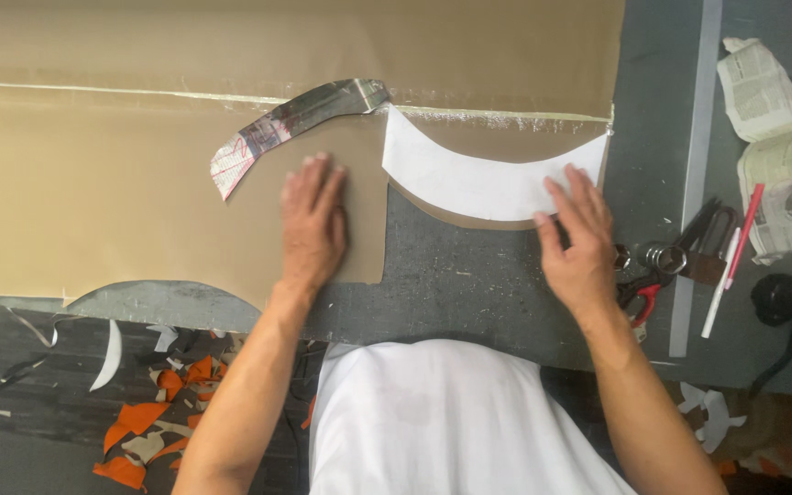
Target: The person cuts a curved piece of beige material using scissors, then uses a newspaper template to trace and cut a matching shape from white paper. They secure the template with metal weights and trim the paper along the template's edge.
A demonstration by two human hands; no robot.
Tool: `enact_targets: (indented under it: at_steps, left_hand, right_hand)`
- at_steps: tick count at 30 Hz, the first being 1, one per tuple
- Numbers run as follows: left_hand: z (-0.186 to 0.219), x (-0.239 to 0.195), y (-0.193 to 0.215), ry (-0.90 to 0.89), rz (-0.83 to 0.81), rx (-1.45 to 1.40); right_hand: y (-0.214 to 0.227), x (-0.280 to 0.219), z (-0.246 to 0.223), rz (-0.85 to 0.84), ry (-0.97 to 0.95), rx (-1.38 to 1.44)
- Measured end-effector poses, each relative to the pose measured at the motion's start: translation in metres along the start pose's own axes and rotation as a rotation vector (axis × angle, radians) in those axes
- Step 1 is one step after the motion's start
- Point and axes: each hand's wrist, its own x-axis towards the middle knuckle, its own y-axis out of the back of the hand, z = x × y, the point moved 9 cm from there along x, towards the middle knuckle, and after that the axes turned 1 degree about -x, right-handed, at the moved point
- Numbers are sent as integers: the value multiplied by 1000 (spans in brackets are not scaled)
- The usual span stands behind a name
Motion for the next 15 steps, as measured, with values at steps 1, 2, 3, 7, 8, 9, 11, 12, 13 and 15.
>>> enact_targets:
  at_steps: [1,2,3,7,8,9,11,12,13,15]
  left_hand:
    - [-8,1,9,-4,27,56]
    - [-16,5,17,-10,57,113]
    - [-25,9,22,-29,42,131]
    - [-60,20,21,-23,-55,143]
    - [-71,25,20,-4,-77,141]
    - [-85,27,22,45,-59,149]
    - [-109,32,22,135,-29,157]
    - [-121,32,25,181,5,183]
    - [-132,32,29,226,39,209]
    - [-145,29,40,269,107,274]
  right_hand:
    - [10,0,4,16,-35,14]
    - [21,2,9,36,-67,27]
    - [30,3,14,56,-98,41]
    - [52,-1,25,93,-126,6]
    - [54,0,27,98,-126,3]
    - [56,2,30,103,-127,0]
    - [59,1,39,116,-141,11]
    - [60,-1,43,120,-155,15]
    - [62,-4,48,123,-160,7]
    - [67,-6,56,132,-172,-12]
